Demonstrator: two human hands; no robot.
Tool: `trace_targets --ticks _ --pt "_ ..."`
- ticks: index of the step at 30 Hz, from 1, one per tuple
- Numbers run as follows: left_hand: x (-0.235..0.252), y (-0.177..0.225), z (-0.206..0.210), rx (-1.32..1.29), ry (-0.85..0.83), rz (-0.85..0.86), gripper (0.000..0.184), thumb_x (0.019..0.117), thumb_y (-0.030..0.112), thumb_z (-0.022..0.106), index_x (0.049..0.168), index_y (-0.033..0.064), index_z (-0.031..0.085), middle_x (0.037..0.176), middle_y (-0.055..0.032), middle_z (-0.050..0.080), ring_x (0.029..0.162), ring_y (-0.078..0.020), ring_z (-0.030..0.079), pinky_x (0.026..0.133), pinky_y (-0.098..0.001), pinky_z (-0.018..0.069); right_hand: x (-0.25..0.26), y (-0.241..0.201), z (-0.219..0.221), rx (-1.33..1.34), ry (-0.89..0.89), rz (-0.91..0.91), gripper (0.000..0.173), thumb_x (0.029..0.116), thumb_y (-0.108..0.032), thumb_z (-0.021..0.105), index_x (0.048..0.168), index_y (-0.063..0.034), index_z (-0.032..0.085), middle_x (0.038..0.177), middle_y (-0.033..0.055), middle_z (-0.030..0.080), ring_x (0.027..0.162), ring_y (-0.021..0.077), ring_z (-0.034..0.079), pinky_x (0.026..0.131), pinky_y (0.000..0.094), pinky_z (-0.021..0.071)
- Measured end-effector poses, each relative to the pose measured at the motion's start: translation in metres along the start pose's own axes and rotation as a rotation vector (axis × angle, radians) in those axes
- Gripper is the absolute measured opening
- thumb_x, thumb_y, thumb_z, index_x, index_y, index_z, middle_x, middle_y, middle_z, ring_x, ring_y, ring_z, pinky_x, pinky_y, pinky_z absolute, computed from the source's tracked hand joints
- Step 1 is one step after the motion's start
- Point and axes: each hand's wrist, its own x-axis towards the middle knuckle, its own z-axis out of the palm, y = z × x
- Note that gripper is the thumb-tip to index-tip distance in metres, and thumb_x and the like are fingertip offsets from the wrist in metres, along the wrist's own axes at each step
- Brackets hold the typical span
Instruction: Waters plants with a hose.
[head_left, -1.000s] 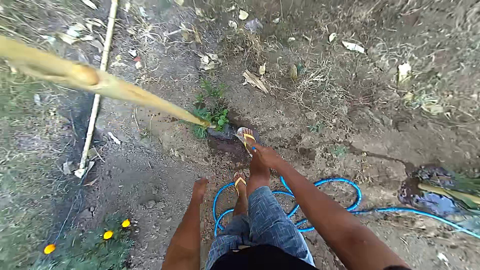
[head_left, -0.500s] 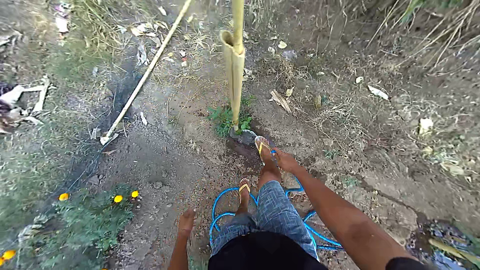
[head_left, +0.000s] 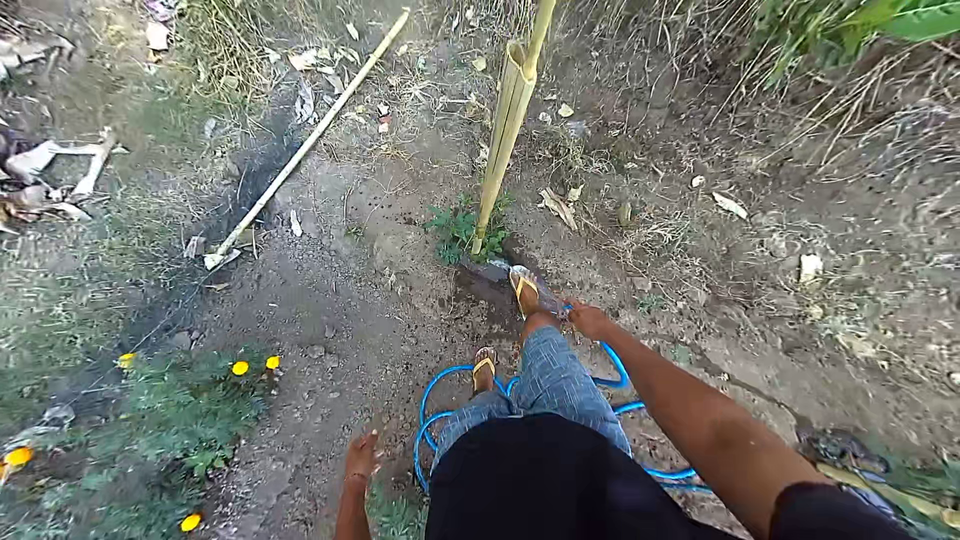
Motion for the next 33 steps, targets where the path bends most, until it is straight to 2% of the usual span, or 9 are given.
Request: trace_targets --ticks 4,8,11,16,19,22,26,33 --pt "-0.011 -0.015 -0.006 -0.046 -0.004 -0.009 0.045 0.1109 0.029 0.047 0.143 -0.0025 0.049 0.128 -0.0289 0.063 0.105 -0.0368 0.068 0.087 -0.0518 0.0559 -0.004 0.010 0.005 -0.035 -0.025 0.015 0.043 0.1128 -0.022 0.033 0.153 -0.0100 0.043 0.138 0.0301 0.058 0.128 0.0475 0.057 0.106 0.0628 0.0431" --pt "-0.011 -0.036 -0.010 0.016 -0.012 -0.058 0.044 0.1103 0.029 0.049 0.139 -0.0034 0.053 0.124 -0.0292 0.065 0.102 -0.0373 0.069 0.085 -0.0524 0.0560 -0.007 0.005 0.005 -0.052 0.006 0.032 0.043 0.1129 -0.024 0.034 0.152 -0.0113 0.046 0.143 0.0275 0.056 0.135 0.0455 0.052 0.110 0.0623 0.0396" --pt "-0.011 -0.045 -0.012 -0.011 -0.012 -0.088 0.044 0.1103 0.029 0.049 0.142 -0.0021 0.051 0.130 -0.0296 0.062 0.106 -0.0382 0.067 0.087 -0.0531 0.0551 -0.005 0.001 0.010 -0.101 -0.036 0.059 0.043 0.1125 -0.025 0.035 0.152 -0.0127 0.047 0.145 0.0271 0.054 0.136 0.0462 0.051 0.110 0.0641 0.0390" --pt "-0.013 -0.037 -0.011 0.008 0.011 -0.069 0.042 0.1101 0.029 0.050 0.138 -0.0022 0.054 0.125 -0.0272 0.064 0.102 -0.0346 0.068 0.084 -0.0501 0.0556 0.006 -0.002 0.014 -0.074 -0.043 0.078 0.043 0.1120 -0.023 0.035 0.150 -0.0104 0.050 0.148 0.0249 0.053 0.139 0.0424 0.049 0.112 0.0618 0.0379" --pt "-0.012 -0.029 -0.010 0.004 0.009 -0.052 0.043 0.1100 0.030 0.050 0.138 -0.0020 0.053 0.124 -0.0262 0.065 0.100 -0.0328 0.069 0.084 -0.0487 0.0559 0.005 -0.008 0.009 -0.059 0.013 0.105 0.044 0.1117 -0.021 0.034 0.151 -0.0082 0.047 0.148 0.0266 0.052 0.138 0.0436 0.049 0.112 0.0616 0.0386" --pt "-0.015 -0.025 -0.006 0.036 -0.003 -0.048 0.042 0.1097 0.028 0.051 0.138 -0.0018 0.054 0.124 -0.0268 0.065 0.101 -0.0339 0.069 0.084 -0.0497 0.0564 0.000 -0.014 0.009 -0.041 0.085 0.123 0.045 0.1115 -0.021 0.034 0.153 -0.0097 0.044 0.147 0.0271 0.053 0.138 0.0444 0.050 0.113 0.0609 0.0388" --pt "-0.021 -0.014 -0.004 0.066 -0.015 -0.041 0.042 0.1096 0.029 0.051 0.138 -0.0007 0.055 0.125 -0.0260 0.065 0.103 -0.0341 0.069 0.086 -0.0503 0.0559 0.003 -0.006 0.016 -0.036 0.052 0.087 0.044 0.1119 -0.021 0.034 0.153 -0.0111 0.046 0.146 0.0271 0.054 0.138 0.0451 0.050 0.112 0.0621 0.0389" --pt "-0.023 -0.014 -0.007 0.009 -0.025 0.007 0.043 0.1095 0.027 0.051 0.140 -0.0027 0.052 0.126 -0.0281 0.064 0.104 -0.0365 0.069 0.085 -0.0517 0.0560 0.005 -0.007 0.012 -0.011 0.108 0.085 0.044 0.1124 -0.020 0.032 0.154 -0.0110 0.044 0.144 0.0274 0.056 0.136 0.0449 0.052 0.112 0.0615 0.0394"
